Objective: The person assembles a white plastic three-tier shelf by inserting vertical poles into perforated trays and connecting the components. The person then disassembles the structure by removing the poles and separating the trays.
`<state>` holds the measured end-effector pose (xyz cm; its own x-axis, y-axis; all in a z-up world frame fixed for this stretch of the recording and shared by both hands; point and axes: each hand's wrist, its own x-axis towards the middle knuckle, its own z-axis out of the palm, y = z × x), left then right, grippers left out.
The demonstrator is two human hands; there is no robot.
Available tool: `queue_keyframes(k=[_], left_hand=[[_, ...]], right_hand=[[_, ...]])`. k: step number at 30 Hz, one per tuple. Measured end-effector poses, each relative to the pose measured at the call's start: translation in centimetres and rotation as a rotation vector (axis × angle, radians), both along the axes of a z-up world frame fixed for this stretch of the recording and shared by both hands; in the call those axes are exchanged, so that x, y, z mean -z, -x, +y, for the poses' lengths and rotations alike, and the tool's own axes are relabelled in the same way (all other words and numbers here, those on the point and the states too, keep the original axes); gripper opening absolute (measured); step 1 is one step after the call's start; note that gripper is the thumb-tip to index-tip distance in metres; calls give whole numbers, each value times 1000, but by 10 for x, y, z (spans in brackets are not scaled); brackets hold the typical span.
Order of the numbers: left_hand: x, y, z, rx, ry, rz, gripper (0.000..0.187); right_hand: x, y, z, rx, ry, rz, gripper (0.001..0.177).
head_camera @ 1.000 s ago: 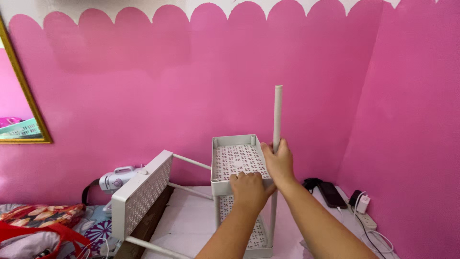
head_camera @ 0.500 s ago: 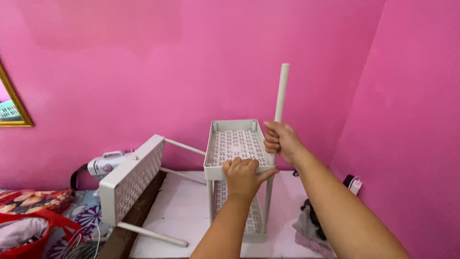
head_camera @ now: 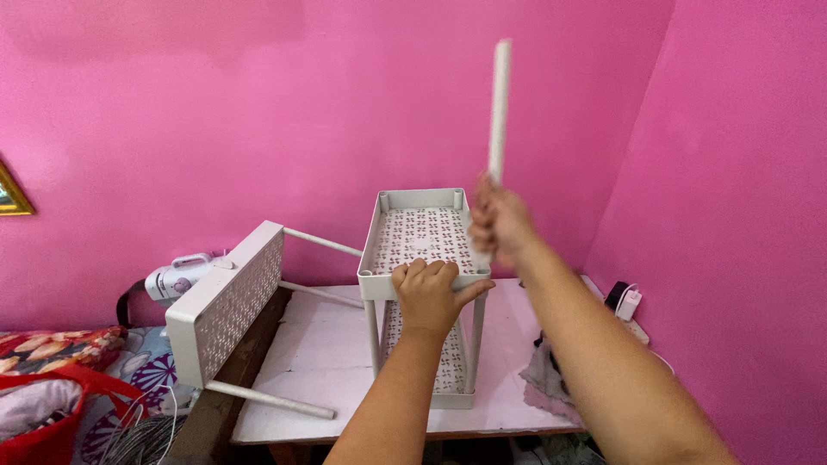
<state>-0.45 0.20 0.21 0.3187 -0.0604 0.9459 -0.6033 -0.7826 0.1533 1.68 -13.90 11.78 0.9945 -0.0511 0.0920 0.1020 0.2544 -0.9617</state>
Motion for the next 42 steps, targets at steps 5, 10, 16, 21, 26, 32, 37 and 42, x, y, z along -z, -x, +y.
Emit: queue_keyframes(k=[5, 10, 16, 21, 26, 32, 37, 42], left_hand=[[3, 2, 4, 15, -39, -33, 55], [6, 1, 7, 8, -112, -30, 52], [8, 6, 8, -18, -137, -18, 48], [6, 12, 15, 60, -150, 97, 47], [18, 38, 39, 89, 112, -57, 52], [108, 56, 26, 185, 490, 231, 38], [181, 37, 7, 463, 527, 630, 46], [208, 37, -24, 612, 390, 706, 59]], right_hand=[[3, -13, -75, 85, 85, -5, 18], [173, -43, -124, 349, 566, 259, 25], [392, -29, -120, 458, 1134, 82, 53], [449, -17, -110, 495, 1229, -22, 54], [448, -7, -117, 513, 1355, -95, 48], [384, 5, -78, 655, 1084, -381, 30], [287, 21, -23, 271, 1, -361, 33], [224, 46, 14, 340, 365, -318, 35]])
